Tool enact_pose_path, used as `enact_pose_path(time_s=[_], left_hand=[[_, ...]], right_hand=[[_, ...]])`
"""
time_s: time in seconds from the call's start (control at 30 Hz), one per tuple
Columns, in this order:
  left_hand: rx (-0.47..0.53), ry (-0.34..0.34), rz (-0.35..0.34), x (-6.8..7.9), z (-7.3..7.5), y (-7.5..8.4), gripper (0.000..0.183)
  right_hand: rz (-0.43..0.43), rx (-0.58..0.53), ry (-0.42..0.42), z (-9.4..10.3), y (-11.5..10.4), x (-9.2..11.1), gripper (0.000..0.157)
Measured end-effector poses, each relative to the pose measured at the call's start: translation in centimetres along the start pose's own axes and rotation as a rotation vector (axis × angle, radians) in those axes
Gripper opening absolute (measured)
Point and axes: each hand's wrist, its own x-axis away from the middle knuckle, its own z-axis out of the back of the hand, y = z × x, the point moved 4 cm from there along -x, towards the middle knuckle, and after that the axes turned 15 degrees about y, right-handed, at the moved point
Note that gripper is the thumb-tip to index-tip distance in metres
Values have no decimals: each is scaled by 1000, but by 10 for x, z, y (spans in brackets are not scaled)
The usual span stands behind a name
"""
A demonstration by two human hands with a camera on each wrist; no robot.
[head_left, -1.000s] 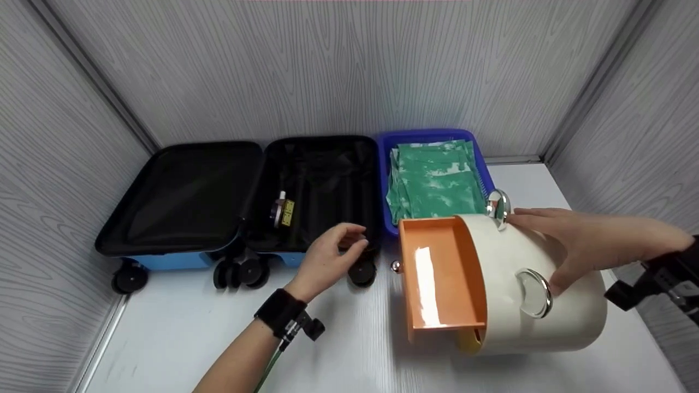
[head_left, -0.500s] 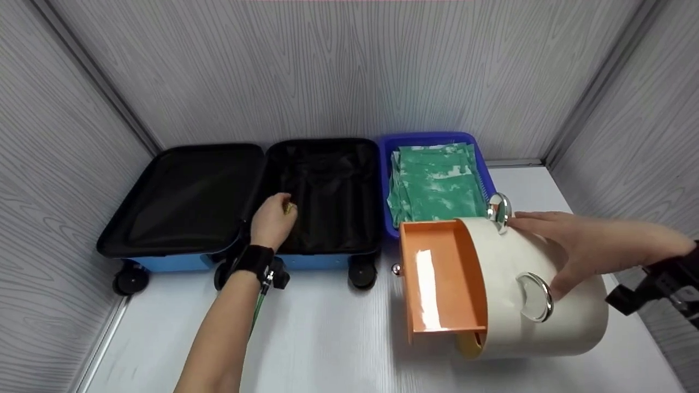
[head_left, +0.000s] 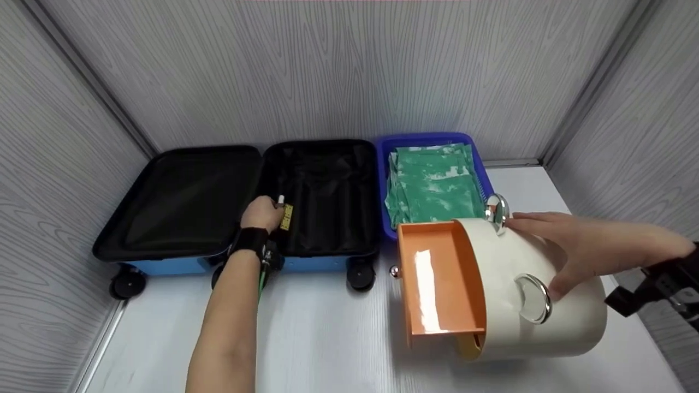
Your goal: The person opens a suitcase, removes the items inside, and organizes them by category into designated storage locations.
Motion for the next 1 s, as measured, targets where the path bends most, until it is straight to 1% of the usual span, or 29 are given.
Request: enact_pose_path(time_s=[0.07, 0.13, 0.27, 0.4, 0.5, 0.6, 0.7, 0.83, 0.9, 1.0], left_hand=[[-25, -35, 3, -5, 0, 2, 38], [-54, -56, 12, -11, 0, 2, 37], [-106, -57, 46, -20, -3, 0, 27], [-117, -57, 75, -26, -8, -4, 24], [-131, -67, 97, -29, -12, -9, 25], [-170, -76, 116, -28, -16, -13, 26], [-210, -68, 118, -29, -18, -12, 22], [-237, -51, 109, -32, -19, -10, 21], [-250, -60, 112, -32, -21, -10, 22], [-259, -84, 112, -32, -23, -13, 24]], right_hand=[[-1, -4, 3, 0, 1, 0, 133], [3, -5, 9, 0, 1, 1, 132], [32, 6, 33, 1, 1, 2, 131], [34, 7, 35, 1, 2, 3, 132], [20, -10, 25, 0, 2, 1, 132], [25, -16, 21, -1, 0, 1, 131], [28, -30, 17, -1, 0, 1, 131], [22, -39, 13, 1, 0, 3, 130], [31, -36, 16, 2, 0, 4, 130], [21, -34, 8, 1, 1, 4, 130]])
